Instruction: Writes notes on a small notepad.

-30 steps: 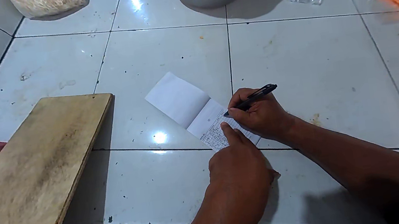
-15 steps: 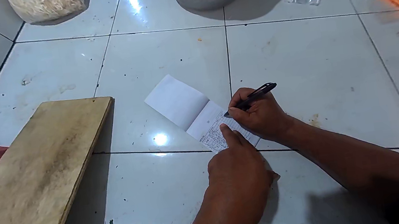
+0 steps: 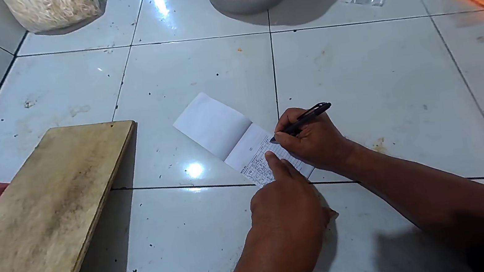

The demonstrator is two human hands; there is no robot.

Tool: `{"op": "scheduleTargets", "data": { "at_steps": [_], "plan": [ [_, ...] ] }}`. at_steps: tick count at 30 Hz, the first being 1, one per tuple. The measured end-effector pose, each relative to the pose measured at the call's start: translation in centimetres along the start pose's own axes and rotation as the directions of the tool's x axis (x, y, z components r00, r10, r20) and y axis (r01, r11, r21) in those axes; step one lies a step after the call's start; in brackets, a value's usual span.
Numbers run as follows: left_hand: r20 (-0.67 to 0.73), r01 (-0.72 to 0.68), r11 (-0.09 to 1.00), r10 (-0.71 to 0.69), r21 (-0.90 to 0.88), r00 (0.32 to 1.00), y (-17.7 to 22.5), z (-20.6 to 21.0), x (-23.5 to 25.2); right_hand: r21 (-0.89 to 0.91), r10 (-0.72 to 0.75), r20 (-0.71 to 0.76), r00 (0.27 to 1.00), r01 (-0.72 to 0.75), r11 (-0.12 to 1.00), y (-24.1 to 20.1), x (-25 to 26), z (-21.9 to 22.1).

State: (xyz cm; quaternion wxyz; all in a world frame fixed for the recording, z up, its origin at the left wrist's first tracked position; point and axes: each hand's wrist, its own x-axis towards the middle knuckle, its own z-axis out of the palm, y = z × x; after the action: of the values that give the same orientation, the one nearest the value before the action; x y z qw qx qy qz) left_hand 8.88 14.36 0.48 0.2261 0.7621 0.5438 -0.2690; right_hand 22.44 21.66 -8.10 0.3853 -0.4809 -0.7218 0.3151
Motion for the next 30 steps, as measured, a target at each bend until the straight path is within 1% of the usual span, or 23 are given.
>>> {"op": "scheduleTargets", "data": {
  "at_steps": [3, 7, 11, 16, 17, 21, 24, 27, 30],
  "plan": [
    [-0.003, -0.003, 1.000, 0.003, 0.003, 1.000, 0.0, 0.0, 0.0, 0.005, 0.006, 0.011, 1.000, -0.006, 1.000, 0.0, 0.0, -0.1],
    [0.004, -0.006, 1.000, 0.006, 0.007, 1.000, 0.0, 0.0, 0.0, -0.027, 0.004, -0.010, 1.000, -0.004, 1.000, 0.0, 0.0, 0.0],
    [-0.005, -0.005, 1.000, 0.005, 0.001, 1.000, 0.0, 0.1, 0.0, 0.022, -0.011, -0.015, 1.000, 0.012, 1.000, 0.1, 0.1, 0.0],
    [-0.010, 0.000, 1.000, 0.000, 0.004, 1.000, 0.1, 0.3, -0.1, -0.016, 0.014, -0.045, 0.999, -0.015, 1.000, 0.0, 0.0, 0.0],
    [-0.020, 0.001, 1.000, -0.001, 0.004, 1.000, 0.2, 0.4, -0.3, 0.004, 0.008, -0.058, 0.998, -0.008, 1.000, 0.0, 0.0, 0.0],
    [-0.059, -0.021, 0.999, 0.024, 0.046, 0.998, 1.2, 0.5, -1.4, 0.181, 0.008, -0.085, 0.996, 0.008, 0.983, 0.1, 0.0, 0.2],
    [-0.074, -0.030, 0.994, 0.038, 0.107, 0.997, 1.8, 0.5, -2.3, 0.196, 0.011, -0.080, 0.997, 0.005, 0.981, 0.0, 0.1, 0.2],
    [-0.022, -0.030, 0.990, 0.034, 0.139, 0.999, 2.2, 0.5, -2.9, 0.199, -0.003, -0.085, 0.996, 0.020, 0.980, -0.1, 0.2, 0.4],
    [0.051, -0.003, 0.995, -0.002, 0.096, 0.999, 2.4, 0.5, -3.1, 0.181, -0.018, -0.085, 0.996, 0.033, 0.983, 0.0, 0.1, 0.4]
  ]
}}
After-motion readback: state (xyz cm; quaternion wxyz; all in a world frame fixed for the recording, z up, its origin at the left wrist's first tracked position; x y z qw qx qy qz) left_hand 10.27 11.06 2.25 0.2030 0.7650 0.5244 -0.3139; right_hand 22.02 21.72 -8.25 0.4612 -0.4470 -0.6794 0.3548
